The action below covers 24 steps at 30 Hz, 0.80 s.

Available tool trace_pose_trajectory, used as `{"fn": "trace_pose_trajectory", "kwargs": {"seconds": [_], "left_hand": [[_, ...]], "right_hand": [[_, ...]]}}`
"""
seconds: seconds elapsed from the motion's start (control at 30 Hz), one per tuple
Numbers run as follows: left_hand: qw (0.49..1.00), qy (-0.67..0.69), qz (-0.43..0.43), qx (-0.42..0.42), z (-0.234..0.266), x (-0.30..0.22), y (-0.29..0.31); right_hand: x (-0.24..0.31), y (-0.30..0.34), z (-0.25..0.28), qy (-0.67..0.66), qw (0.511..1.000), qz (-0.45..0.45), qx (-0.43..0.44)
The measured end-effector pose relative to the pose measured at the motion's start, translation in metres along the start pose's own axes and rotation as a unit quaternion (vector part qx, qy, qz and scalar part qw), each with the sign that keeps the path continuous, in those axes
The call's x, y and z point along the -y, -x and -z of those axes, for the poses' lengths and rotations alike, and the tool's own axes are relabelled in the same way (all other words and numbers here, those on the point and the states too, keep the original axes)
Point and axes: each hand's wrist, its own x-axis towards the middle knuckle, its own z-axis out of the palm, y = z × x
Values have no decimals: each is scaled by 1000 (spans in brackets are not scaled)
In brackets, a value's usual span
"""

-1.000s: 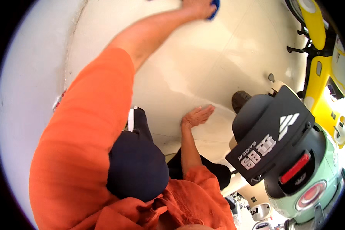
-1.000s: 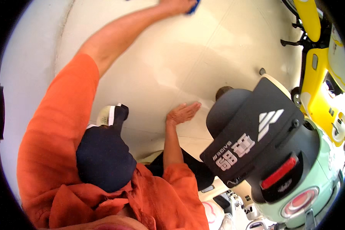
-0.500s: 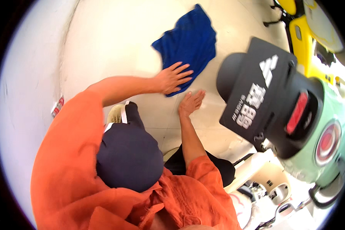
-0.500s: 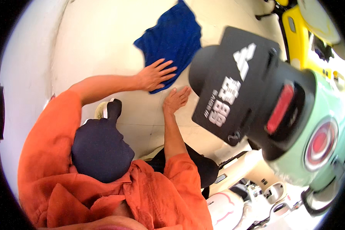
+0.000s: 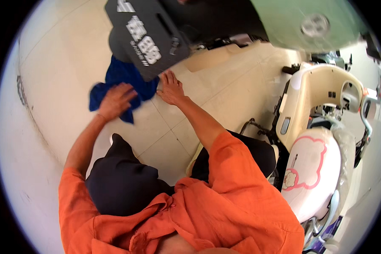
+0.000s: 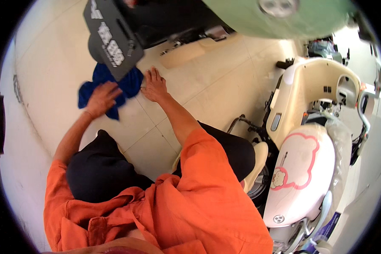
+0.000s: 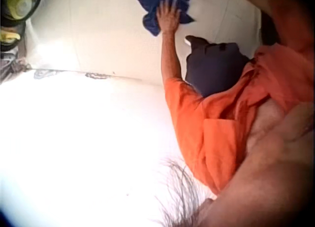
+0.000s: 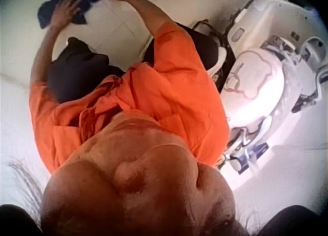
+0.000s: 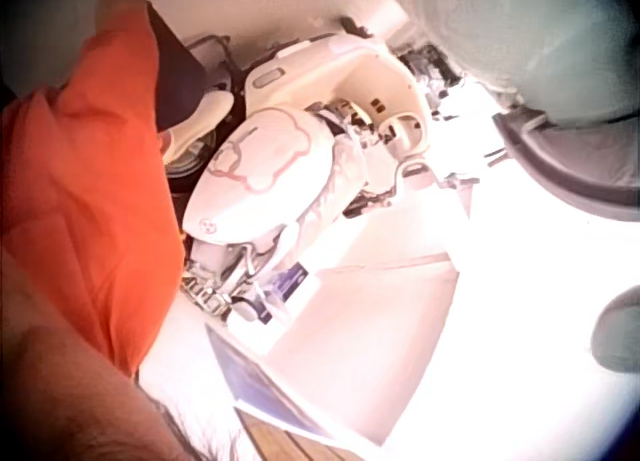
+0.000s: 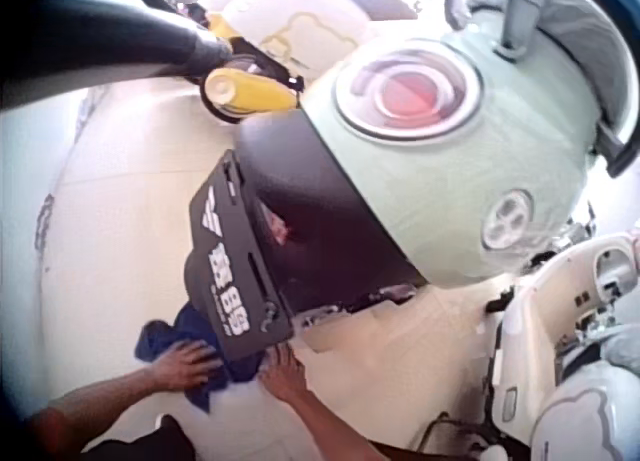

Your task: The person wipes the floor between several electric scooters with a blue cloth, moving around the vehicles and briefly handling a small part on one scooter.

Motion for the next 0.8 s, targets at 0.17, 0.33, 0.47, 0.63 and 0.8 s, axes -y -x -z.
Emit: {"fn": "trace_pose_trajectory", "kwargs": {"seconds": [0.17, 0.33, 0.47, 0.63, 0.8], "left_hand": [[934, -158, 308, -93, 5, 88, -10], [941, -121, 300, -102, -25, 46, -16], [874, 368, 317, 22, -21, -38, -63], [577, 673, 432, 167, 37, -110, -109], [593, 709, 265, 274, 97, -218, -186]], "right_hand": [[8, 4, 11, -34, 998, -43, 37], [0, -2, 35, 18, 992, -9, 127], [-55, -29, 67, 67, 895, 103, 429], [-93, 55, 117, -316, 870, 39, 376], [-169, 131, 112, -627, 689, -24, 364]]}}
